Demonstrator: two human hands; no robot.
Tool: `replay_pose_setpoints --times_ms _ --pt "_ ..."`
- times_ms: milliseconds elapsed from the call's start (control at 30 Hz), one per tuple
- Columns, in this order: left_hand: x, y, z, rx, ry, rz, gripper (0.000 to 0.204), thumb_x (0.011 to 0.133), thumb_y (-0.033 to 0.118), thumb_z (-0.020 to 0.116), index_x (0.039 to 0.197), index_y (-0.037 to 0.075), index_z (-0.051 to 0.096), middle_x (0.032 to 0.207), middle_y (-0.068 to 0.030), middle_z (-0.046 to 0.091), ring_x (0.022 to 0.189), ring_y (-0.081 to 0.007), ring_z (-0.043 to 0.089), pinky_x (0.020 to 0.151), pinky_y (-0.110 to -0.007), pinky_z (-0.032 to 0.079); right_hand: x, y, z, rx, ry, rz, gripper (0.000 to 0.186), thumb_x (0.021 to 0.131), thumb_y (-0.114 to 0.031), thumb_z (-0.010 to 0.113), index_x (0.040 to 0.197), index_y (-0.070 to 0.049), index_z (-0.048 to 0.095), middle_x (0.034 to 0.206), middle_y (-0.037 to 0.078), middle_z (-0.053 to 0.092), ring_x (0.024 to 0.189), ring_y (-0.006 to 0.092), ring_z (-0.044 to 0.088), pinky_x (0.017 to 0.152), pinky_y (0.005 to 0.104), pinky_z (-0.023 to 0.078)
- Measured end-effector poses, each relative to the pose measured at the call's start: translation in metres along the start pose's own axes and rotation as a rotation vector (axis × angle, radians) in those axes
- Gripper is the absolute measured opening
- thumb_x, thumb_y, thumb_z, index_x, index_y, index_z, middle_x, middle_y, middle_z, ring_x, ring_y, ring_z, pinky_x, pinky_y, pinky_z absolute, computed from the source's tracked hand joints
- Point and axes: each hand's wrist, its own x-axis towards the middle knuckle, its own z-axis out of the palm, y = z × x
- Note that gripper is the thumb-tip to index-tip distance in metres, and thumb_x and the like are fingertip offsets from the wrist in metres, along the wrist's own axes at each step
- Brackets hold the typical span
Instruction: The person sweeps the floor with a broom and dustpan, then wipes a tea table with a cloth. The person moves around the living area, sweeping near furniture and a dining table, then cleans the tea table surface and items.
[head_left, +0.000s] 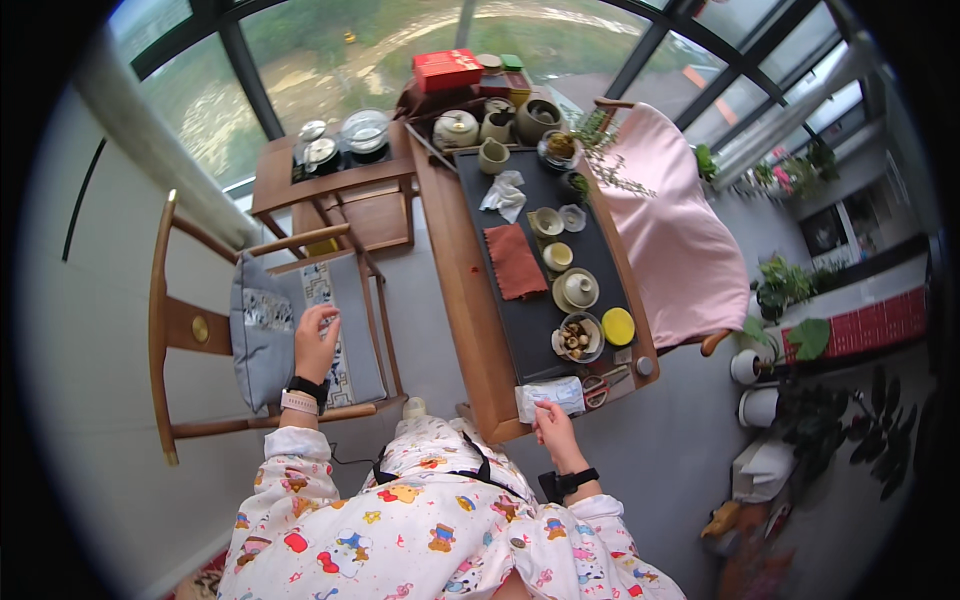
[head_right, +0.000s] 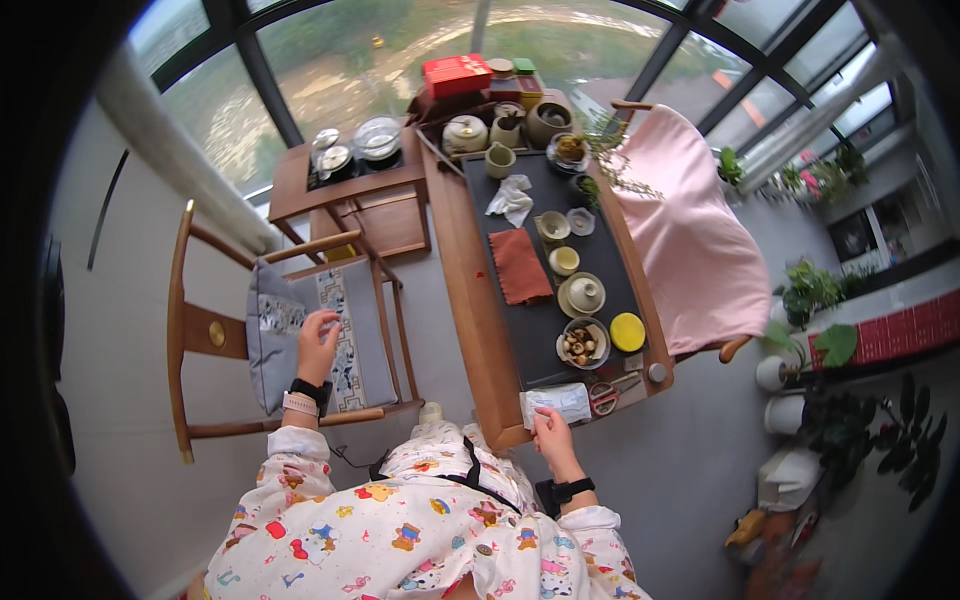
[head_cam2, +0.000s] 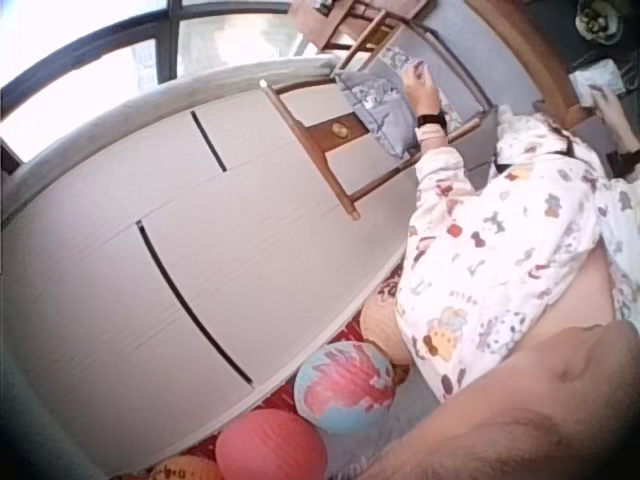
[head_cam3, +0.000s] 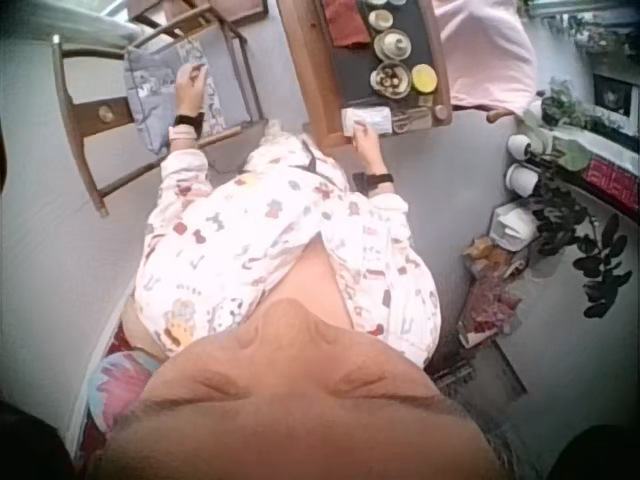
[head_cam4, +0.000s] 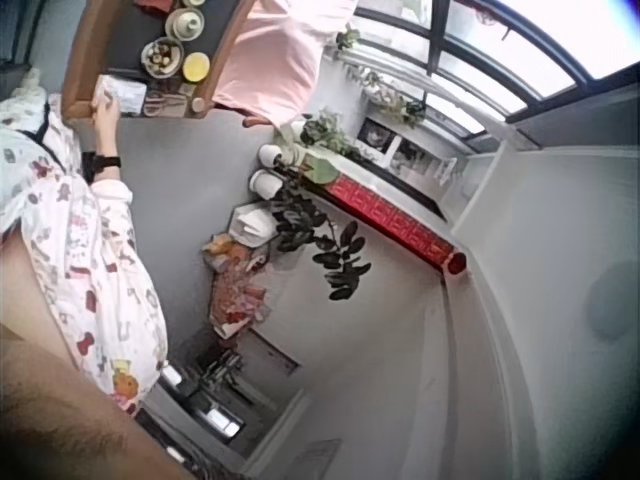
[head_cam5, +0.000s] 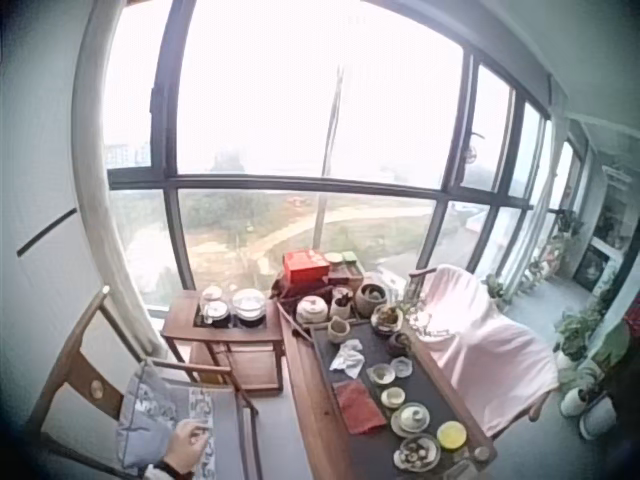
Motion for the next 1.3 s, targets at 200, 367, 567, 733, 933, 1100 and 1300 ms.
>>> replay_pose_setpoints --times_ms 200,367,567,733,933,1100,1300 --pt "0.058 0.127 0.029 -0.093 0.001 0.247 0.018 0.090 0.008 0.069 0.107 0.006 0.069 0.125 -0.0104 0.063 0.112 -0.0249 0.062 0.091 -0.034 0.052 -0.008 0.015 -0.024 0.160 0.072 0.028 0.027 0.103 -0.022 0.056 0.125 -0.006 0.058 0.077 0.000 0.058 0.053 0.0039 0.047 0.046 0.0204 0.040" --pt "0.087 0.195 0.065 0.015 -0.174 0.420 0.019 0.088 0.010 0.072 0.106 0.006 0.070 0.126 -0.0135 0.060 0.116 -0.0278 0.060 0.096 -0.035 0.048 0.004 0.015 -0.011 0.269 0.022 0.099 0.027 0.103 -0.023 0.055 0.124 -0.005 0.058 0.077 -0.001 0.058 0.053 0.0037 0.047 0.046 0.0202 0.040" --pt "0.159 0.218 0.100 0.016 -0.311 0.537 0.021 0.085 0.010 0.075 0.104 0.005 0.069 0.128 -0.0155 0.058 0.117 -0.0316 0.058 0.099 -0.039 0.047 0.009 -0.001 0.008 0.392 -0.002 0.017 0.027 0.104 -0.023 0.055 0.124 -0.004 0.057 0.076 -0.001 0.058 0.053 0.0035 0.047 0.046 0.0199 0.039" --pt "0.265 0.204 0.138 0.031 -0.471 0.642 0.020 0.085 0.008 0.073 0.104 0.006 0.069 0.127 -0.0157 0.059 0.116 -0.0322 0.059 0.097 -0.038 0.048 0.038 -0.041 0.026 0.373 0.145 -0.018 0.026 0.103 -0.022 0.055 0.124 -0.006 0.058 0.077 -0.001 0.057 0.055 0.0032 0.047 0.047 0.0200 0.040" --pt "0.350 0.153 0.222 -0.007 -0.873 0.536 0.020 0.085 0.010 0.074 0.104 0.009 0.070 0.128 -0.0133 0.058 0.114 -0.0307 0.060 0.093 -0.036 0.050 0.092 -0.130 0.085 0.525 0.325 0.043 0.023 0.104 -0.021 0.054 0.122 -0.007 0.058 0.078 -0.002 0.056 0.057 0.0036 0.047 0.048 0.0197 0.040" --pt "0.388 0.132 0.245 -0.083 -1.327 0.354 0.018 0.091 0.007 0.070 0.109 0.006 0.069 0.133 -0.0097 0.053 0.120 -0.0232 0.058 0.096 -0.036 0.053 0.110 -0.186 0.129 0.402 0.357 0.089 0.023 0.103 -0.023 0.057 0.119 -0.008 0.060 0.077 -0.001 0.058 0.057 0.0044 0.050 0.048 0.0214 0.042" --pt "0.460 0.137 0.245 -0.272 -1.259 0.241 0.017 0.093 0.003 0.066 0.110 0.003 0.068 0.131 -0.0098 0.054 0.114 -0.0171 0.060 0.093 -0.029 0.054 0.118 -0.192 0.136 0.525 0.604 0.173 0.021 0.102 -0.024 0.058 0.116 -0.009 0.063 0.077 -0.001 0.059 0.054 0.0047 0.049 0.046 0.0220 0.040"
